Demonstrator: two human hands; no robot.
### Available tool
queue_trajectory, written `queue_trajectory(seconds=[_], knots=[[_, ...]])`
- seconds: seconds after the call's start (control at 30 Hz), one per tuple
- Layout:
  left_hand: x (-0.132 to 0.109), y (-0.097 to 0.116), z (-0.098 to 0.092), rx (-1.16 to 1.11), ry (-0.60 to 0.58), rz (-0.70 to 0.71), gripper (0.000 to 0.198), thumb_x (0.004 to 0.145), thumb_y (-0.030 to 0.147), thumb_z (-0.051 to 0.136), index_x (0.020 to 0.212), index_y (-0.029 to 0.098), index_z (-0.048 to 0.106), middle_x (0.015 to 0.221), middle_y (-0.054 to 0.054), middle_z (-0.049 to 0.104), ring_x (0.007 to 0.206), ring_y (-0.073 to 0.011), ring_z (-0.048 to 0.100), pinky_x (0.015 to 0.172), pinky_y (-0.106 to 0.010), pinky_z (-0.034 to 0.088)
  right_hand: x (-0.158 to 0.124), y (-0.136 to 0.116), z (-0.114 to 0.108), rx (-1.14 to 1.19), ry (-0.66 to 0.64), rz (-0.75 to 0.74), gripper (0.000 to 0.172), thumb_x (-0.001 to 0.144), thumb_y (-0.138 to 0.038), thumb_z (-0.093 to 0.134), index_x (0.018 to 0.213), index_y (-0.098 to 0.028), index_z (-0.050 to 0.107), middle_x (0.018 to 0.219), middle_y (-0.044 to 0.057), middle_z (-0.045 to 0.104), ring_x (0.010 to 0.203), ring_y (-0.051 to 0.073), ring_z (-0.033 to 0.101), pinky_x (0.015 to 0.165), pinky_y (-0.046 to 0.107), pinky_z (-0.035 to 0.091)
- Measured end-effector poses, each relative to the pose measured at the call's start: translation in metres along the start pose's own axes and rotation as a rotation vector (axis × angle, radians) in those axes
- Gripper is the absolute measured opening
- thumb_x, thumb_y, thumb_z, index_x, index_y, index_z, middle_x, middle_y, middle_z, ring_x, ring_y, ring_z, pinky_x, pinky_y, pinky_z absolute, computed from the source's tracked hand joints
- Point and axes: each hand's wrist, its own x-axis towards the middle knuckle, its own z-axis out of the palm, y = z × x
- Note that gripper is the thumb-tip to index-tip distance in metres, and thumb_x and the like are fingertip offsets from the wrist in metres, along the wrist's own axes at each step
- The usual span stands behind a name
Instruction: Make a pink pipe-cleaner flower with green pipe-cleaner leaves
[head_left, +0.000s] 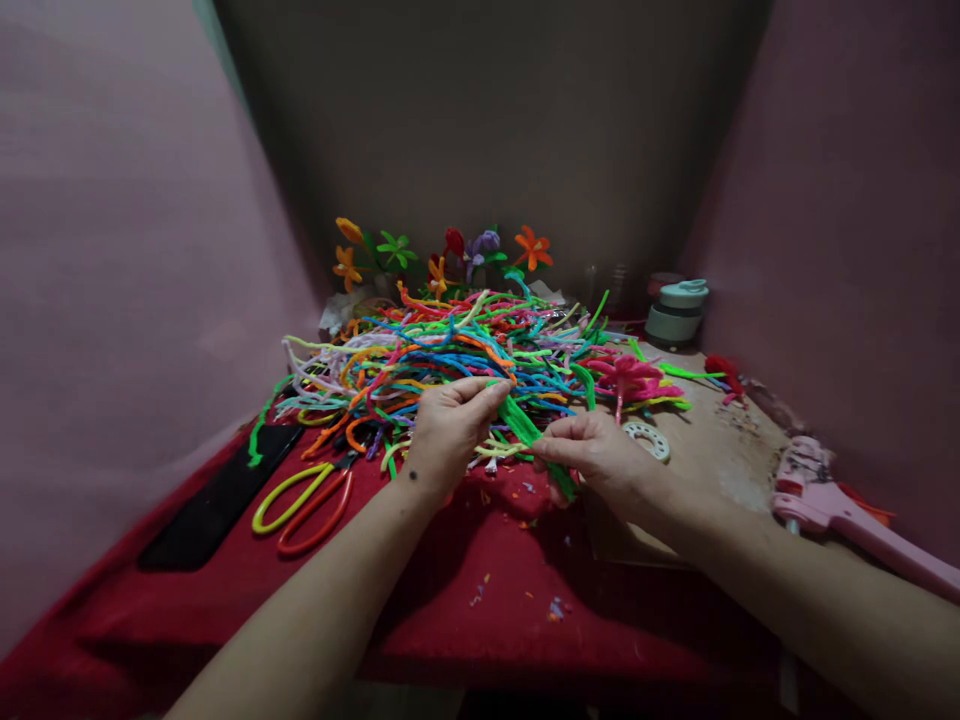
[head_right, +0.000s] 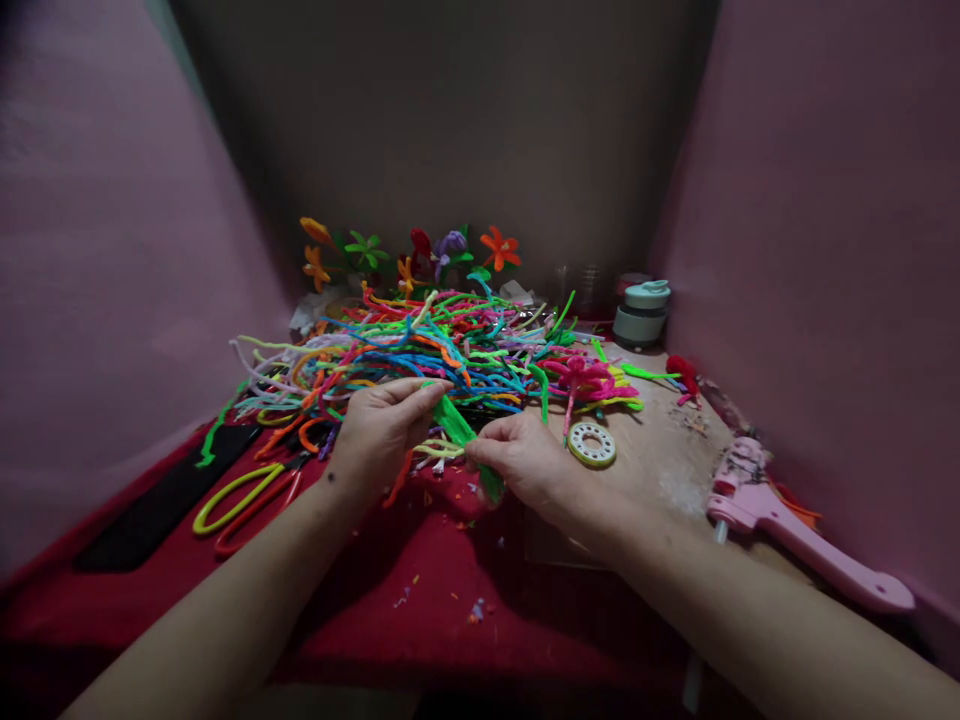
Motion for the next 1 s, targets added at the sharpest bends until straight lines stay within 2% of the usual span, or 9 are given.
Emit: queue_trajectory(seconds=[0.07, 0.17, 0.23, 0.37, 0.5, 0.63, 0.7, 0.87, 1.0], knots=[[0.000, -0.002, -0.001, 0.016, 0.022, 0.004, 0.022, 0.071, 0.037, 0.061, 0.072, 0.015, 0.066, 0.047, 0.005, 0.043, 0.044, -0.0067, 0.034, 0.044, -0.020, 0.029, 0.000, 0.002, -0.001, -0.029, -0.008, -0.013, 0.023, 0.066, -0.027, 0.058, 0.047, -0.016, 0.054, 0.035, -0.002, 0.050, 0.033, 0.008, 0.043, 0.039, 0.022, 0.031], [0.000, -0.002, -0.001, 0.196, 0.128, 0.182, 0.019, 0.070, 0.033, 0.062, 0.071, 0.015, 0.069, 0.065, -0.001, 0.061, 0.062, -0.0120, 0.052, 0.059, -0.022, 0.040, 0.001, 0.007, -0.002, -0.060, -0.028, -0.033, 0.024, 0.070, -0.028, 0.056, 0.050, -0.015, 0.057, 0.038, -0.001, 0.053, 0.034, 0.009, 0.044, 0.039, 0.022, 0.031], [0.000, 0.000, -0.001, 0.241, 0.166, 0.244, 0.018, 0.071, 0.032, 0.061, 0.072, 0.016, 0.069, 0.071, -0.001, 0.064, 0.069, -0.0132, 0.054, 0.064, -0.022, 0.040, 0.001, 0.010, -0.003, -0.047, -0.033, -0.025, 0.023, 0.072, -0.029, 0.055, 0.054, -0.015, 0.058, 0.041, -0.001, 0.056, 0.036, 0.009, 0.046, 0.041, 0.022, 0.032], [0.004, 0.002, -0.003, 0.071, 0.153, 0.109, 0.019, 0.071, 0.034, 0.063, 0.072, 0.015, 0.067, 0.054, 0.004, 0.050, 0.048, -0.0067, 0.041, 0.047, -0.019, 0.032, 0.000, 0.010, -0.005, 0.034, -0.078, 0.018, 0.022, 0.072, -0.030, 0.057, 0.057, -0.014, 0.059, 0.047, 0.001, 0.060, 0.040, 0.009, 0.049, 0.046, 0.023, 0.037], [0.005, -0.001, -0.002, -0.260, -0.061, -0.127, 0.022, 0.069, 0.036, 0.065, 0.080, 0.017, 0.059, 0.046, 0.010, 0.033, 0.036, -0.0025, 0.022, 0.036, -0.018, 0.018, -0.001, 0.010, -0.007, 0.045, -0.035, 0.015, 0.022, 0.071, -0.029, 0.057, 0.055, -0.013, 0.057, 0.048, 0.002, 0.060, 0.041, 0.009, 0.050, 0.046, 0.023, 0.038], [-0.001, -0.006, 0.006, -0.152, -0.234, -0.220, 0.031, 0.069, 0.039, 0.065, 0.057, 0.015, 0.050, 0.040, 0.008, 0.035, 0.034, -0.0035, 0.028, 0.036, -0.019, 0.020, 0.000, 0.010, -0.007, 0.001, -0.019, 0.000, 0.022, 0.071, -0.028, 0.056, 0.054, -0.013, 0.056, 0.046, 0.001, 0.059, 0.040, 0.009, 0.050, 0.046, 0.022, 0.038], [-0.004, -0.006, 0.011, -0.082, -0.227, -0.220, 0.034, 0.068, 0.039, 0.064, 0.052, 0.014, 0.048, 0.041, 0.007, 0.038, 0.035, -0.0036, 0.029, 0.037, -0.019, 0.020, 0.000, 0.011, -0.006, -0.010, -0.022, -0.002, 0.025, 0.072, -0.029, 0.055, 0.052, -0.014, 0.055, 0.044, 0.001, 0.057, 0.038, 0.009, 0.049, 0.044, 0.022, 0.038], [-0.007, -0.006, 0.018, 0.071, -0.089, -0.114, 0.033, 0.067, 0.036, 0.065, 0.050, 0.013, 0.048, 0.044, 0.006, 0.040, 0.040, -0.0036, 0.031, 0.039, -0.019, 0.023, 0.002, 0.014, -0.003, 0.039, -0.017, 0.036, 0.023, 0.072, -0.030, 0.054, 0.056, -0.015, 0.053, 0.045, 0.001, 0.059, 0.036, 0.010, 0.051, 0.042, 0.022, 0.041], [-0.004, -0.007, 0.016, 0.006, -0.126, -0.142, 0.029, 0.071, 0.037, 0.063, 0.057, 0.014, 0.050, 0.042, 0.008, 0.036, 0.036, -0.0035, 0.030, 0.037, -0.018, 0.024, 0.000, 0.012, -0.003, 0.059, -0.047, 0.052, 0.019, 0.073, -0.027, 0.053, 0.059, -0.014, 0.054, 0.050, 0.002, 0.062, 0.040, 0.010, 0.053, 0.046, 0.022, 0.045]])
